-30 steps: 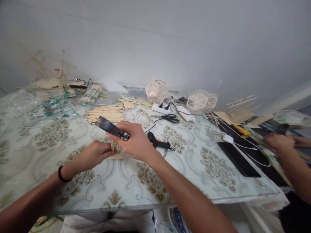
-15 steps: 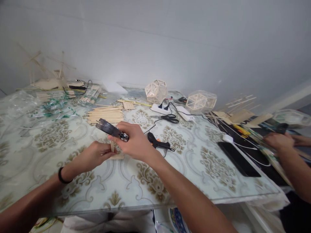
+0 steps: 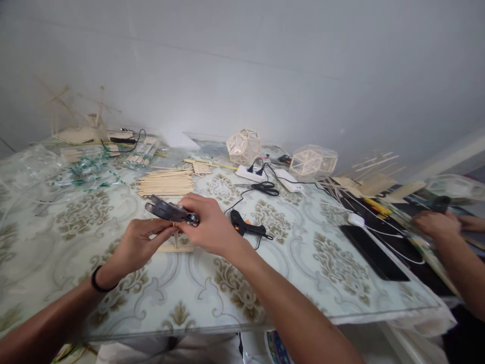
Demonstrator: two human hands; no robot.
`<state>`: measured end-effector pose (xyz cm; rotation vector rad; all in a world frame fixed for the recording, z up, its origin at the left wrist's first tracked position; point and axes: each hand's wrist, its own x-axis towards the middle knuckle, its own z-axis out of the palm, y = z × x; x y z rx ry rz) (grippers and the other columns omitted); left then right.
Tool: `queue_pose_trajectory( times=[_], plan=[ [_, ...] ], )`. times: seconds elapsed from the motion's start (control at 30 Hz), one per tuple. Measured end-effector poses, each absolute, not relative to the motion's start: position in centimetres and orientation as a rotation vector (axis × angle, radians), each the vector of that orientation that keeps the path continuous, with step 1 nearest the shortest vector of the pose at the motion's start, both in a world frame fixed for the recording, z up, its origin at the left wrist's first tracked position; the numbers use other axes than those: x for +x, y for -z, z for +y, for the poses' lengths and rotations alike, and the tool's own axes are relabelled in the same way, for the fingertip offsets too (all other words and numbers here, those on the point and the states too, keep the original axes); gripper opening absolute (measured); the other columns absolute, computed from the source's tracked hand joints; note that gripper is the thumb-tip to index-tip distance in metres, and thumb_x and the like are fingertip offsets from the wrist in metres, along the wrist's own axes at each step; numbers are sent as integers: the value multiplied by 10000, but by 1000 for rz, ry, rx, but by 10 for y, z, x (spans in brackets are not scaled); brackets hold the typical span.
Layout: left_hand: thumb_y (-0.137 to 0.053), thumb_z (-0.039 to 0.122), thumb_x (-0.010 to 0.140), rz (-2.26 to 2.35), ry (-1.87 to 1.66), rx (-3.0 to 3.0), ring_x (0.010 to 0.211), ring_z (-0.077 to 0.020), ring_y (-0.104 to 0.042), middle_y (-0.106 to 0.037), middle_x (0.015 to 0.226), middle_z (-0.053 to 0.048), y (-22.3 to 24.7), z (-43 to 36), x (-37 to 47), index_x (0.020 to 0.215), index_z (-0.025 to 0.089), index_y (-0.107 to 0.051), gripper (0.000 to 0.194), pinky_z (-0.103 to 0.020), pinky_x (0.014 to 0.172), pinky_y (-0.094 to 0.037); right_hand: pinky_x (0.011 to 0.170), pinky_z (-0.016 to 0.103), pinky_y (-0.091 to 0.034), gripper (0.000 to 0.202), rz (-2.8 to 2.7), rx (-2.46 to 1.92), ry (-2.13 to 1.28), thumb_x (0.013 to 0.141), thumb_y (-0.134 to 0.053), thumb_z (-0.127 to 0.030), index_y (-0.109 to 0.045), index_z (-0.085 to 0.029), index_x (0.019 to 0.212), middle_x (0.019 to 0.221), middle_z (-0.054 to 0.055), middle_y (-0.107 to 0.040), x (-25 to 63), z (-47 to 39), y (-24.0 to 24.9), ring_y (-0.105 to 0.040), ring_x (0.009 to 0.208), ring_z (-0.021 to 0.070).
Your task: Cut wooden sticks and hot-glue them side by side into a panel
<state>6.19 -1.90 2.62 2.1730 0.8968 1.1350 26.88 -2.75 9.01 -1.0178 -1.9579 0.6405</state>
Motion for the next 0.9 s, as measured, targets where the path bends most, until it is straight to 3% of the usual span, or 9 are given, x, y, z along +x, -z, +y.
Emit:
queue_pose_trajectory(
  times=[0.27,0.47,0.53,0.63,0.9],
  plan=[
    [-672,428,1066,889,-1125,2136,720,-140,-755,-800,872,-20,-25,-19,62,1002,152,-774,301,-296,716,-653,773,330,-533,137,-2028,-1010,-597,936,-708,-330,-696,-229,844,872,34,-728,275,-30,-93,-682,816,203],
    [-664,419,1072,884,-1077,2104,746,-146,-763,-807,897,-27,-26,-22,63,999,153,-778,299,-303,728,-654,822,379,-568,326,-2016,-1326,-449,1064,-565,-443,-705,-188,918,869,40,-724,293,-14,-91,-702,842,229],
    [-654,418,1078,880,-1065,2097,752,-146,-764,-810,902,-28,-27,-23,63,1000,157,-781,300,-305,737,-655,833,405,-610,298,-2031,-1509,-415,1073,-607,-427,-723,-152,1071,1011,58,-749,296,4,-82,-728,907,232],
    [-648,426,1080,871,-1053,2090,767,-151,-769,-811,900,-30,-27,-23,64,990,158,-781,312,-312,749,-655,943,473,-631,366,-2112,-1733,-389,1039,-701,-380,-662,-188,1348,1348,106,-693,291,37,-64,-720,1126,258],
    [-630,428,1089,878,-1027,2073,758,-156,-766,-799,864,-17,-26,-20,63,985,150,-778,331,-308,731,-647,966,488,-624,380,-2370,-1983,-380,1039,-701,-376,-655,-192,1367,1385,114,-678,251,93,-29,-710,1158,268]
  ],
)
